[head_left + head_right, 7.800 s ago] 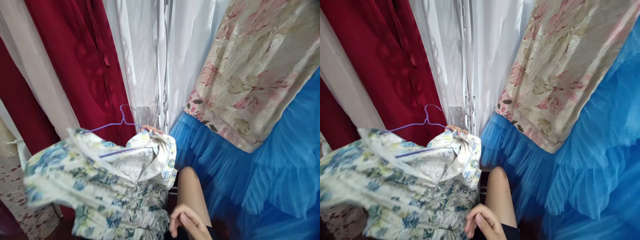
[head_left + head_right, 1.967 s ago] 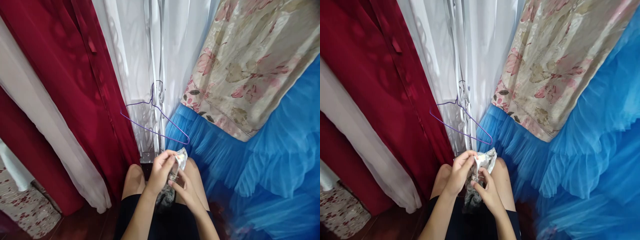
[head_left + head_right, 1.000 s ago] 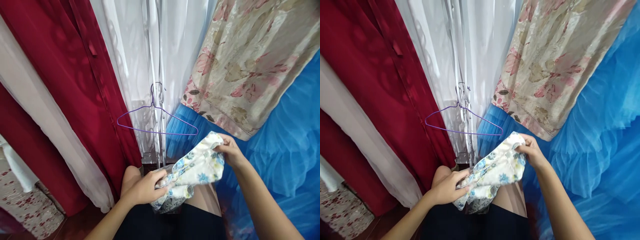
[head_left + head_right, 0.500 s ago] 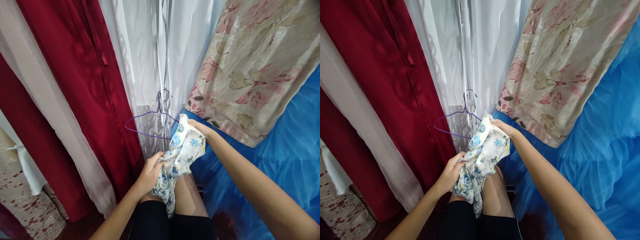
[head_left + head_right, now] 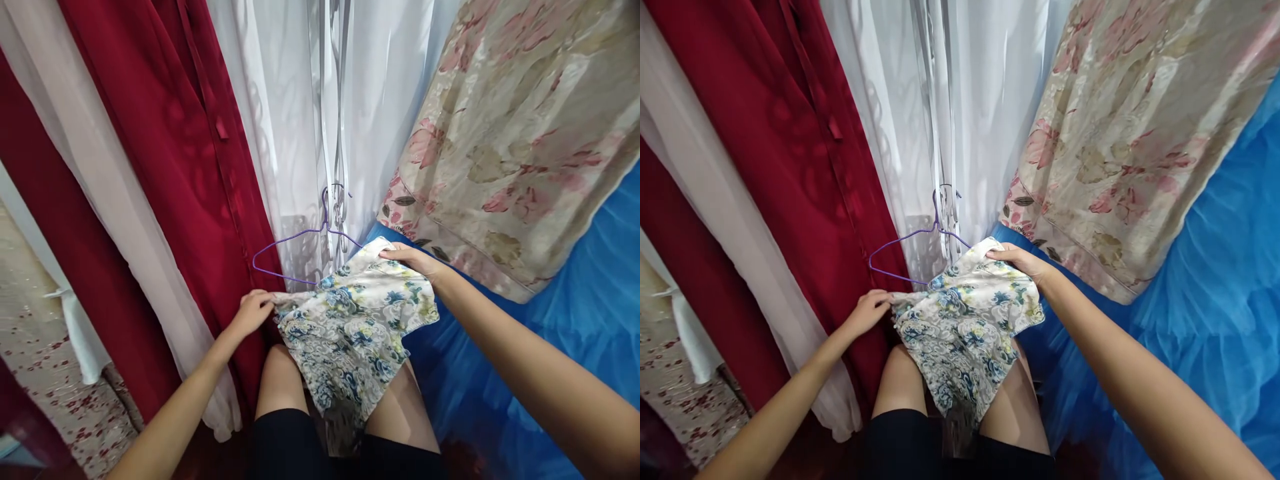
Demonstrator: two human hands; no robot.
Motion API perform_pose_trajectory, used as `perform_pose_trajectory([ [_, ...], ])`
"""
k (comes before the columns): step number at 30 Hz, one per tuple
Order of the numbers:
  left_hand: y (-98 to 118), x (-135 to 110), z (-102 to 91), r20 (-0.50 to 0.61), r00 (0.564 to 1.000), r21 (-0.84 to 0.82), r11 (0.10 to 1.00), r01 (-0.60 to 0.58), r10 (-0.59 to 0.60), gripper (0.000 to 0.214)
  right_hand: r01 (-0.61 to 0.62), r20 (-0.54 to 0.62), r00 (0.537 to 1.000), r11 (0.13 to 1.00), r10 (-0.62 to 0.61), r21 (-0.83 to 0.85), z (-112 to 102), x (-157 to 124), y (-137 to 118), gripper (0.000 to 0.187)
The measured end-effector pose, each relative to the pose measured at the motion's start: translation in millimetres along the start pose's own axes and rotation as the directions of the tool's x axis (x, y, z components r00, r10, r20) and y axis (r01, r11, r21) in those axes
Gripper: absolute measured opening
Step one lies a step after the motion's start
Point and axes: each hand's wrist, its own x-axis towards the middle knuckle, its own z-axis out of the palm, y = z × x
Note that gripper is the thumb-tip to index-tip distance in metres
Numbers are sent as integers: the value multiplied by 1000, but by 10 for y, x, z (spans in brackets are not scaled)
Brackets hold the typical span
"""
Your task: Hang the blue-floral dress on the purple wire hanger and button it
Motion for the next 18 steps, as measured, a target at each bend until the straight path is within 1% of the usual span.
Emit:
perform_pose_trajectory([
  [2, -46, 202, -252, -109, 994, 30, 999, -8, 12, 21, -6, 22, 1000, 1000, 6, -1, -12, 14, -2, 23],
  [4, -39, 388, -480, -196, 980, 35, 999, -28, 34, 24, -8, 48, 999, 1000, 8, 2, -13, 27, 4, 25],
  [6, 18, 555, -641, -262, 964, 20, 998, -52, 55, 27, -6, 68, 998, 1000, 5, 16, -2, 31, 12, 27],
  [7, 64, 633, -687, -283, 957, 4, 998, -65, 63, 29, -4, 74, 997, 1000, 2, 28, 8, 28, 17, 28],
  [9, 182, 780, -713, -301, 951, -44, 995, -87, 70, 31, 3, 75, 997, 998, -8, 63, 30, 10, 25, 25],
  [13, 434, 1012, -603, -293, 955, -161, 982, -102, 51, 33, -6, 35, 999, 990, 1, 142, 85, -60, 48, 17],
  [16, 558, 1091, -535, -307, 951, -227, 968, -105, 32, 28, -80, 29, 997, 975, 76, 210, 139, -101, 110, 21],
  [18, 607, 1100, -526, -317, 948, -256, 961, -107, 22, 27, -136, 38, 991, 969, 131, 208, 163, -100, 197, 26],
])
